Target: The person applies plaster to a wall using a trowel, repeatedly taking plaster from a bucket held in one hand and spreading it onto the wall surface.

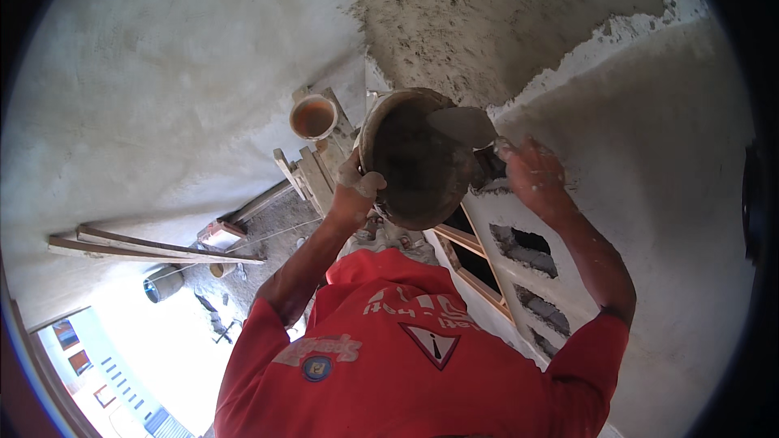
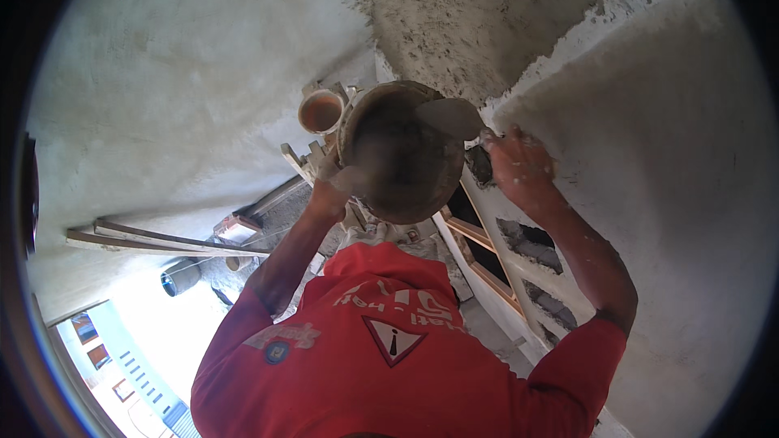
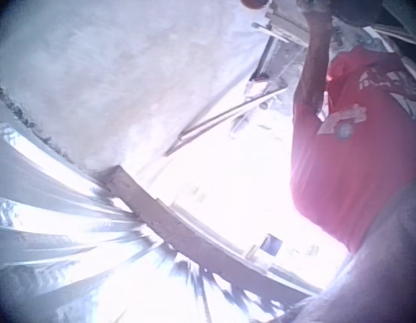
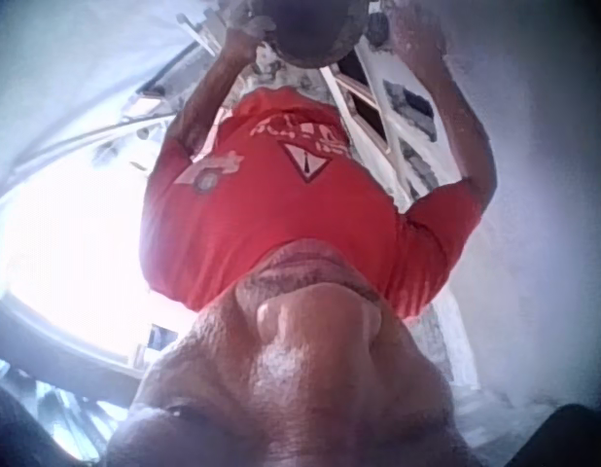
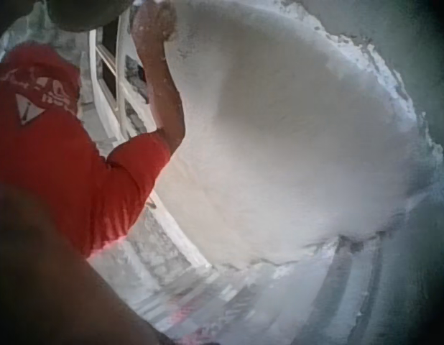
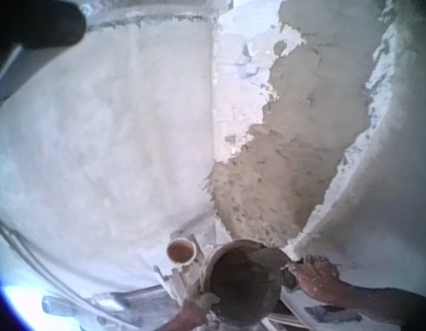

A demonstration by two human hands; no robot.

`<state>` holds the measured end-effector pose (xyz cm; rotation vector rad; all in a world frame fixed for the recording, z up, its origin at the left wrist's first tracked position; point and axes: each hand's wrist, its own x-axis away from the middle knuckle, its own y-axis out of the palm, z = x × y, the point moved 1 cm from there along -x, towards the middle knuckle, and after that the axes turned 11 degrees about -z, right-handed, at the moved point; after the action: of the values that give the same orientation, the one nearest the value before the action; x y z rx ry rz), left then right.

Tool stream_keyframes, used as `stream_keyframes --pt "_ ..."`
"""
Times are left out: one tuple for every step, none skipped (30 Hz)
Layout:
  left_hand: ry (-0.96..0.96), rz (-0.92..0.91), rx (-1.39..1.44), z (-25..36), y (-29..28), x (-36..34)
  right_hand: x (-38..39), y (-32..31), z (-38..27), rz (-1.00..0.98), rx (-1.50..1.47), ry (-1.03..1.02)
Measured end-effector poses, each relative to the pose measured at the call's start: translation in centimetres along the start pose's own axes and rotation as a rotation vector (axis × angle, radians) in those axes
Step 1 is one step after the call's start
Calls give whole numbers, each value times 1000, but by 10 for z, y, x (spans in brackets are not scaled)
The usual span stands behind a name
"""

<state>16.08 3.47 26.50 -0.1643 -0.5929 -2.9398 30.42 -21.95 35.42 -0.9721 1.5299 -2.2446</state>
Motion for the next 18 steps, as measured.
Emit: stream_keyframes --pt "11 -17 -3 2 3 -2 -3 7 -7 35 47 -15" --pt "-12 -23 -7 3 5 -4 -7 17 -14 70 93 -30" --pt "-15 -43 -11 4 7 -6 -10 27 -21 104 142 -46" --pt "-19 -68 -13 3 10 -9 -14 38 -25 187 71 -108" --pt "-5 -109 -17 2 12 -13 -18 49 -28 271 0 -170" --pt "11 -140 -21 0 13 -15 -21 51 -33 354 -71 -243" --pt "33 -146 -39 -1 15 -17 -22 53 -39 327 -45 -255" --pt "55 -152 -57 -2 17 -20 -21 54 -47 300 -18 -267" --pt "72 -155 -75 -2 17 -20 -19 57 -53 269 4 -283" --pt "17 -138 -64 -1 17 -19 -14 60 -50 311 8 -324" --pt "-38 -121 -52 1 16 -18 -6 63 -41 353 13 -365" --pt "-91 -98 -45 5 14 -15 1 65 -31 400 14 -411" --pt "-95 -88 -60 6 14 -11 11 62 -21 365 0 -419" --pt "-96 -82 -73 7 14 -8 22 54 -9 331 -10 -423" --pt "-92 -79 -86 7 14 -6 31 48 1 326 -21 -361" --pt "-77 -73 -89 4 13 -5 38 40 10 323 -27 -298" --pt "-61 -67 -92 -3 10 -4 41 38 16 319 -33 -235" --pt "-48 -72 -96 -3 12 -5 44 43 19 312 -79 -197"
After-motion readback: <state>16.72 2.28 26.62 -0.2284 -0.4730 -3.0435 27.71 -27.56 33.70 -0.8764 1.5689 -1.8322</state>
